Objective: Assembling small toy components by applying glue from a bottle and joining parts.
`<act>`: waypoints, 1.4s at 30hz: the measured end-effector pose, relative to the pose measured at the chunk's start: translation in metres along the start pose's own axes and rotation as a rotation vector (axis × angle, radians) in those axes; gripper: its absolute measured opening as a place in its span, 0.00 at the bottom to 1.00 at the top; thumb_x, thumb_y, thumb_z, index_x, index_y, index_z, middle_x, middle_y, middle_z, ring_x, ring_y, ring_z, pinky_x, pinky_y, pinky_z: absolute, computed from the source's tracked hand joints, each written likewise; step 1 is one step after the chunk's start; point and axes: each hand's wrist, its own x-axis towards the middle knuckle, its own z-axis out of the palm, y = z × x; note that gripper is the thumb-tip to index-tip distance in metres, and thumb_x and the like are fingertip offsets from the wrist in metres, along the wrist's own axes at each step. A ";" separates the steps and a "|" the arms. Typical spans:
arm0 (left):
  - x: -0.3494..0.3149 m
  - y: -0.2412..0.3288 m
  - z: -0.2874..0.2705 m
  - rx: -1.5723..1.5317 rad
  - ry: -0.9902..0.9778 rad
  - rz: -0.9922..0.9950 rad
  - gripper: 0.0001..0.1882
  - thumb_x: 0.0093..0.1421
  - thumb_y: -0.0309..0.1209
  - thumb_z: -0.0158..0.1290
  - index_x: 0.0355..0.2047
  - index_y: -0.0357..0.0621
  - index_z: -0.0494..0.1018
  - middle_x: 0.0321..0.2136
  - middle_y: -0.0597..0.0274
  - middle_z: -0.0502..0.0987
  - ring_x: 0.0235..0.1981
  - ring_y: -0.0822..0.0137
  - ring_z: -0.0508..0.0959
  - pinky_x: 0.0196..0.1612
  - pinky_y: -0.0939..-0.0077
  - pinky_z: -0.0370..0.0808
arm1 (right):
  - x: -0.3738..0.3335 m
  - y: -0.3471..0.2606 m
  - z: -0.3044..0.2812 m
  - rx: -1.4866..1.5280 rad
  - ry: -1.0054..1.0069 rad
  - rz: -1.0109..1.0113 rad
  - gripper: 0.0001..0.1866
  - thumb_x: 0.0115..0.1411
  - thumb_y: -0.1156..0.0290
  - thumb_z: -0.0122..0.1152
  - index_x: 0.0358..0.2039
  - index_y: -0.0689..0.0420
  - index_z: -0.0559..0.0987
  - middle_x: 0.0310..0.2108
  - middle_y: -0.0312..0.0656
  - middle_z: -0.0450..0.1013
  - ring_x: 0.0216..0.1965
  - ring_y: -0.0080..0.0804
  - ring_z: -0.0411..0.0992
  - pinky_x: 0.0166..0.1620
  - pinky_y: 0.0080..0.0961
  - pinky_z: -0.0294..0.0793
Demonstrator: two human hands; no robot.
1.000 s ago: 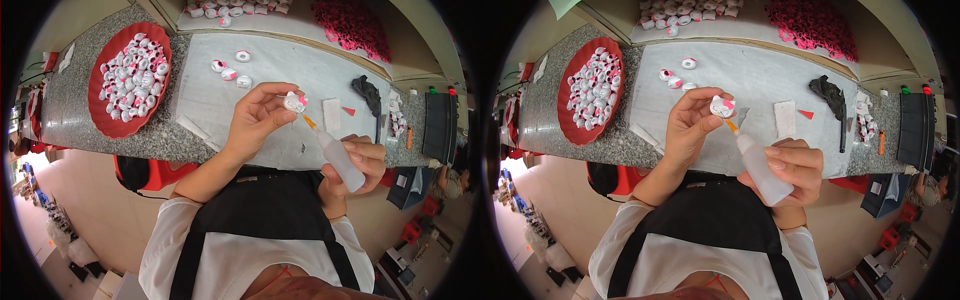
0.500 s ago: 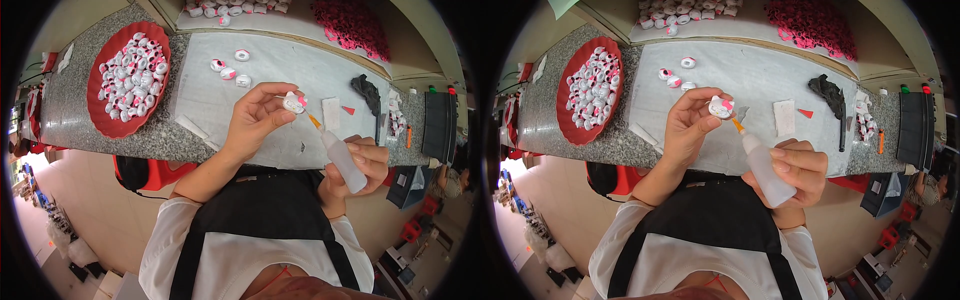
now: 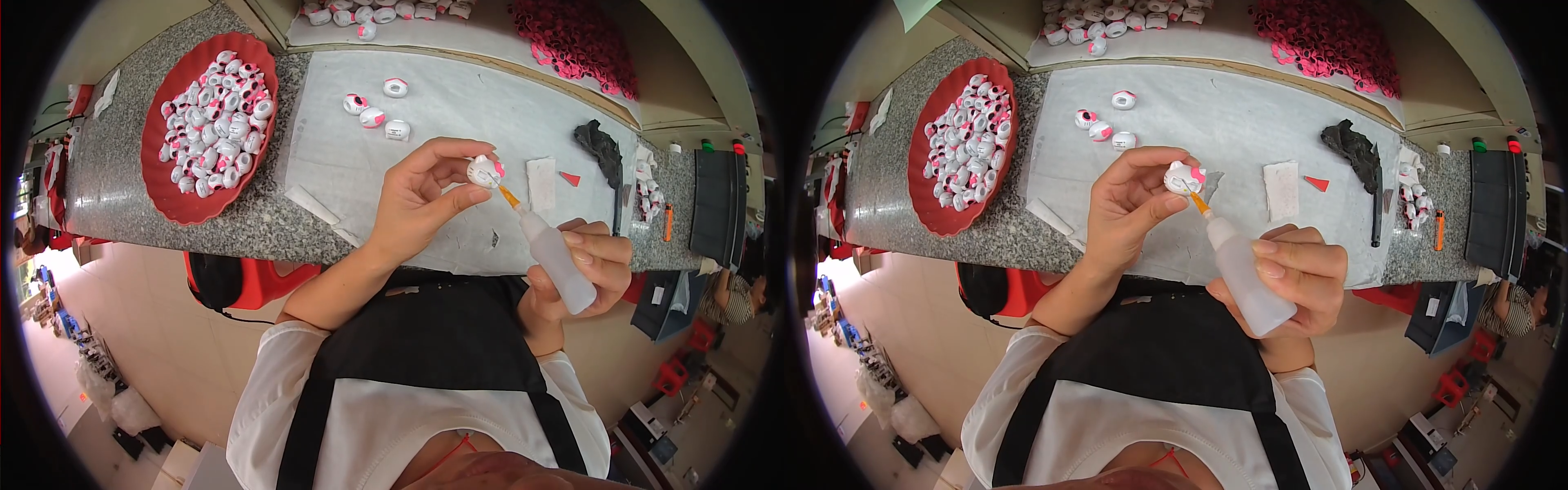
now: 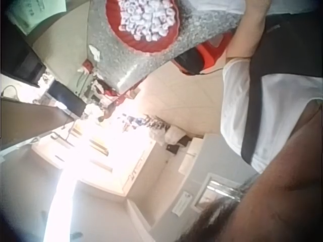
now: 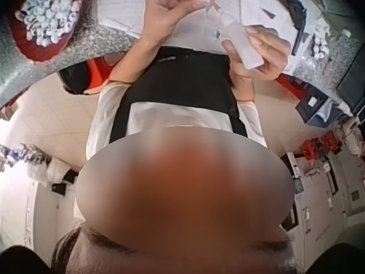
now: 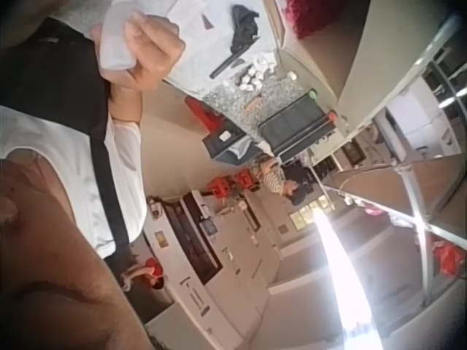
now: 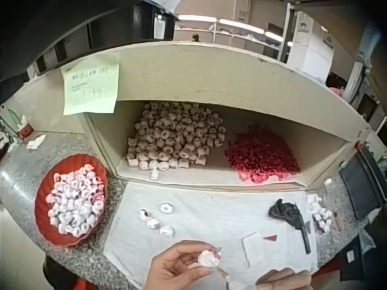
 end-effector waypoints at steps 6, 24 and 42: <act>0.001 -0.004 0.000 0.236 0.005 0.176 0.16 0.44 0.19 0.50 0.37 0.38 0.66 0.34 0.60 0.66 0.35 0.72 0.67 0.39 0.80 0.65 | 0.000 0.000 0.001 -0.002 -0.013 0.021 0.20 0.37 0.70 0.64 0.29 0.58 0.65 0.25 0.41 0.61 0.18 0.24 0.60 0.19 0.16 0.64; 0.001 0.002 -0.003 0.058 0.147 0.163 0.17 0.46 0.17 0.48 0.39 0.35 0.63 0.37 0.57 0.66 0.38 0.71 0.67 0.40 0.80 0.64 | 0.012 0.024 -0.028 0.041 0.005 0.249 0.14 0.37 0.82 0.53 0.27 0.62 0.60 0.27 0.47 0.61 0.20 0.27 0.63 0.22 0.20 0.67; 0.001 0.000 -0.005 -0.032 0.156 0.101 0.18 0.46 0.19 0.48 0.40 0.36 0.61 0.37 0.55 0.66 0.39 0.67 0.68 0.44 0.70 0.65 | 0.070 0.179 -0.009 -0.908 -0.412 0.216 0.09 0.41 0.72 0.55 0.27 0.60 0.71 0.25 0.45 0.68 0.27 0.46 0.66 0.31 0.31 0.64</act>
